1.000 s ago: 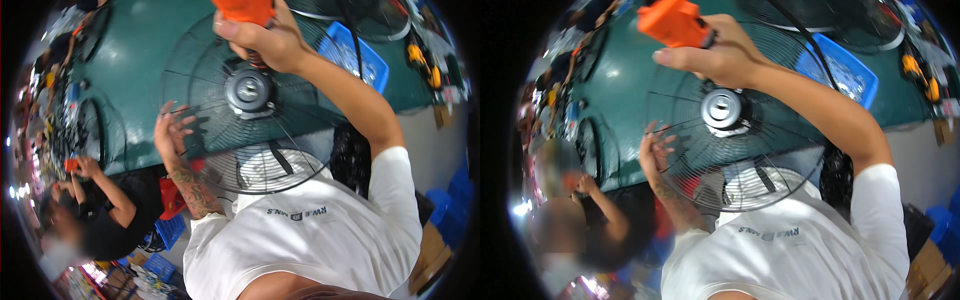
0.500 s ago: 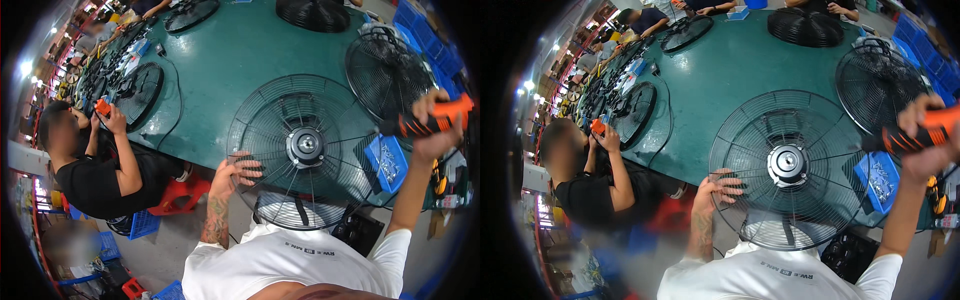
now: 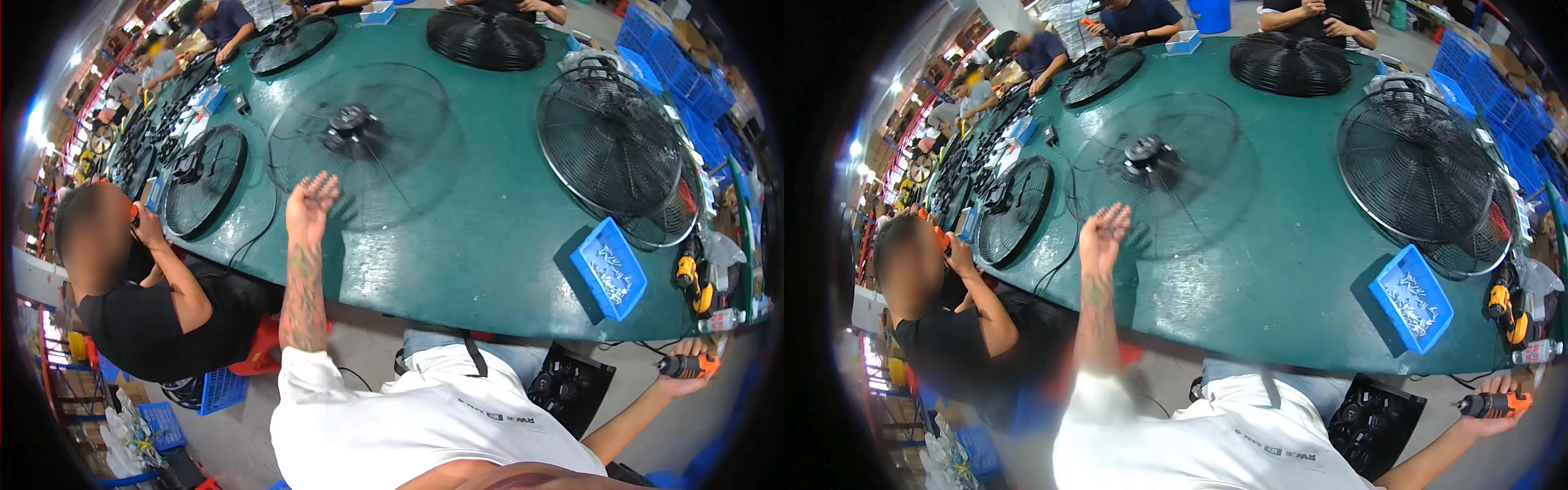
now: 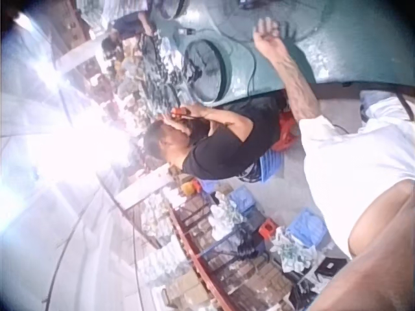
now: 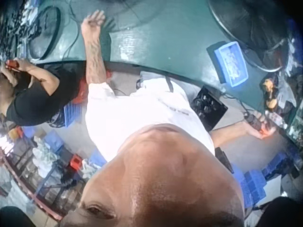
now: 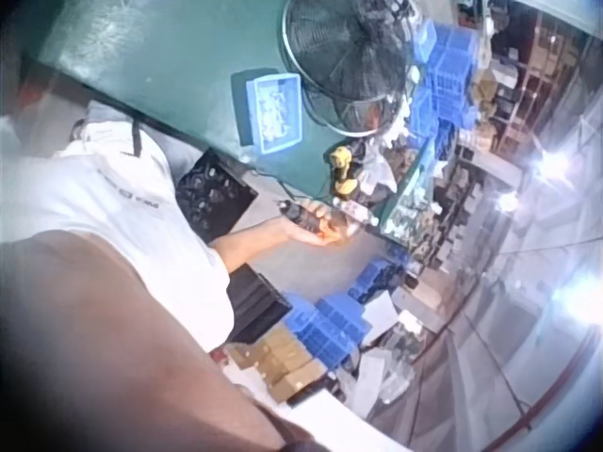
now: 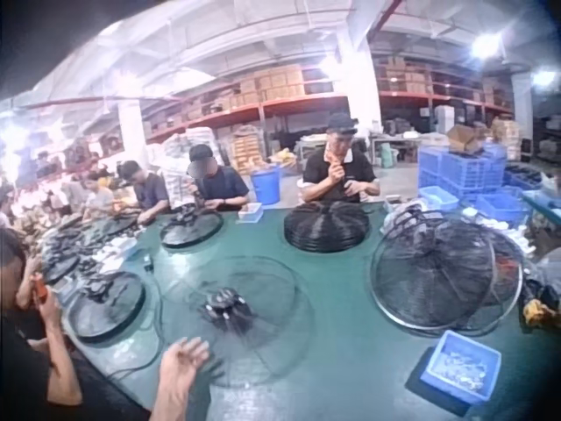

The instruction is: Assembling the guard and motor housing of an industrial electric fan using a power screwdriver on a manufacturing assembly line.

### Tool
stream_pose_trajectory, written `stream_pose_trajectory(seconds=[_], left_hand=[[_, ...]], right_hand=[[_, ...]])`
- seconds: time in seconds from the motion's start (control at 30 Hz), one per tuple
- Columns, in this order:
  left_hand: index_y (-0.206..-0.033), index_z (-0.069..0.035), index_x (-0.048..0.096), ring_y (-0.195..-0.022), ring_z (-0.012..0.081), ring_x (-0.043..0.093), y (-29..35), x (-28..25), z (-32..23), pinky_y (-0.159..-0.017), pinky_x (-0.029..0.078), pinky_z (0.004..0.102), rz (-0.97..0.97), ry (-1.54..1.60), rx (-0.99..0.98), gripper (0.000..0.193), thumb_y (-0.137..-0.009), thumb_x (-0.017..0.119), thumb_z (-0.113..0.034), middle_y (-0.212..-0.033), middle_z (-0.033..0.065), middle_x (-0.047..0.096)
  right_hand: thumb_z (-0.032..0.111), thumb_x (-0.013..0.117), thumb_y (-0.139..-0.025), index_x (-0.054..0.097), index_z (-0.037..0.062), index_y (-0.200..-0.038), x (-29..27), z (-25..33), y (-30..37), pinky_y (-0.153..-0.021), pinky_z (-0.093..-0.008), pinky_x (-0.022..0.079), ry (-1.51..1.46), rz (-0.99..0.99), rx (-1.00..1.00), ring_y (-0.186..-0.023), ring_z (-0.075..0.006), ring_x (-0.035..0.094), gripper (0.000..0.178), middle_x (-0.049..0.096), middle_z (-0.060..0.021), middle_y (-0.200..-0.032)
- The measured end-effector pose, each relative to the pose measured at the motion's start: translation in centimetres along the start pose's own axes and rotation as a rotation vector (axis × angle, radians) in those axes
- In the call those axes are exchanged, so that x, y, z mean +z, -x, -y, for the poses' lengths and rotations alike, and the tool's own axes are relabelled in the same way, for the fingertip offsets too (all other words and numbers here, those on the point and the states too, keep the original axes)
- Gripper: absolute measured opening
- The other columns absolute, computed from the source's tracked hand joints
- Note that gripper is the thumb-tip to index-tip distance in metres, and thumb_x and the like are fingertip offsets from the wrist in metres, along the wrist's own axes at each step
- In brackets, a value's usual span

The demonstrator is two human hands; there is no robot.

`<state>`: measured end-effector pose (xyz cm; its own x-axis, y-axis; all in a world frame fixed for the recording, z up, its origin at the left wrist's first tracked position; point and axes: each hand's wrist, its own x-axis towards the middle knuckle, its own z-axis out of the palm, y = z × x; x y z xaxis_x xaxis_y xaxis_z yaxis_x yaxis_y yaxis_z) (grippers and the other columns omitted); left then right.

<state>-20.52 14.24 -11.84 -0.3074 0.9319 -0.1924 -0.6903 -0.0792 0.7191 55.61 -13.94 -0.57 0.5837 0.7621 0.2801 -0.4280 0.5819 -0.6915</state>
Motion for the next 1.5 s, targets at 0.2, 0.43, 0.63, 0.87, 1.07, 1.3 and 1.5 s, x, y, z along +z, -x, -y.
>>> stream_pose_trajectory(seconds=[0.2, 0.43, 0.63, 0.87, 1.07, 1.3, 1.5], left_hand=[[-0.108, 0.001, 0.059, -0.118, 0.0393, 0.062, -17.3, 2.0, 0.6, -0.103, 0.048, 0.0553, -0.070, 0.176, 0.167, 0.022, -0.095, 0.062, -0.017, -0.116, 0.0120, 0.064], [-0.147, 0.002, 0.043, -0.106, 0.0330, 0.069, -12.3, 10.6, 5.4, -0.095, 0.054, 0.0390, 0.133, -0.396, -0.160, 0.071, -0.102, 0.062, -0.049, -0.126, 0.0215, 0.067], [-0.133, 0.002, 0.056, -0.083, 0.0172, 0.070, 5.5, 19.0, 12.4, -0.066, 0.055, 0.0284, 0.934, -0.983, -0.251, 0.043, -0.102, 0.063, -0.027, -0.104, 0.0129, 0.073], [-0.139, -0.003, 0.058, -0.097, 0.0263, 0.075, 20.4, 24.2, 17.1, -0.083, 0.059, 0.0376, 1.641, -1.421, -0.276, 0.054, -0.091, 0.077, -0.019, -0.113, 0.0187, 0.075], [-0.135, -0.002, 0.060, -0.089, 0.0336, 0.073, 26.3, 28.2, 24.6, -0.078, 0.057, 0.0408, 1.956, -1.358, 0.094, 0.047, -0.093, 0.074, -0.018, -0.105, 0.0202, 0.073], [-0.129, 0.001, 0.061, -0.104, 0.0390, 0.062, 28.2, 24.8, 27.9, -0.086, 0.052, 0.0470, 1.825, -1.370, 0.708, 0.043, -0.091, 0.074, -0.015, -0.116, 0.0198, 0.064], [-0.146, 0.005, 0.046, -0.137, 0.0480, 0.044, 30.2, 21.3, 27.8, -0.111, 0.038, 0.0568, 1.754, -1.599, 0.780, 0.070, -0.090, 0.077, -0.025, -0.149, 0.0276, 0.045]], right_hand=[[0.047, 0.051, -0.098, 0.055, 0.0001, -0.097, -9.7, 0.9, 3.7, -0.052, -0.0315, 0.033, -0.108, -0.675, -0.041, -0.066, -0.0185, 0.038, 0.047, 0.052, -0.0110, -0.085], [0.039, 0.041, -0.104, 0.065, -0.0012, -0.124, -12.4, -2.4, 5.3, -0.093, -0.0424, 0.052, -0.069, -0.792, -0.084, -0.112, -0.0323, 0.066, 0.051, 0.070, -0.0190, -0.124], [0.041, 0.067, -0.094, 0.055, -0.0051, -0.107, -14.4, -8.1, 1.2, -0.087, -0.0458, 0.058, -0.366, -0.741, 0.002, -0.097, -0.0378, 0.066, 0.049, 0.063, -0.0242, -0.109], [0.041, 0.065, -0.095, 0.047, -0.0131, -0.129, -12.3, -8.2, -1.8, -0.103, -0.0445, 0.055, -0.362, -0.773, 0.076, -0.117, -0.0384, 0.064, 0.067, 0.055, -0.0291, -0.135], [0.044, 0.061, -0.100, 0.058, -0.0092, -0.131, -9.1, -8.5, -2.8, -0.086, -0.0348, 0.059, -0.006, -0.262, 0.711, -0.097, -0.0241, 0.070, 0.061, 0.071, -0.0190, -0.117], [0.030, 0.051, -0.108, 0.057, 0.0024, -0.142, -19.6, 1.2, 6.8, -0.074, -0.0254, 0.051, 0.264, -0.057, 0.283, -0.077, -0.0114, 0.059, 0.044, 0.070, -0.0046, -0.108], [0.019, 0.048, -0.105, 0.070, 0.0108, -0.097, -39.0, -12.2, 24.5, -0.044, -0.0278, 0.051, -0.196, -1.409, 0.591, -0.055, -0.0144, 0.061, 0.025, 0.066, -0.0028, -0.072]])
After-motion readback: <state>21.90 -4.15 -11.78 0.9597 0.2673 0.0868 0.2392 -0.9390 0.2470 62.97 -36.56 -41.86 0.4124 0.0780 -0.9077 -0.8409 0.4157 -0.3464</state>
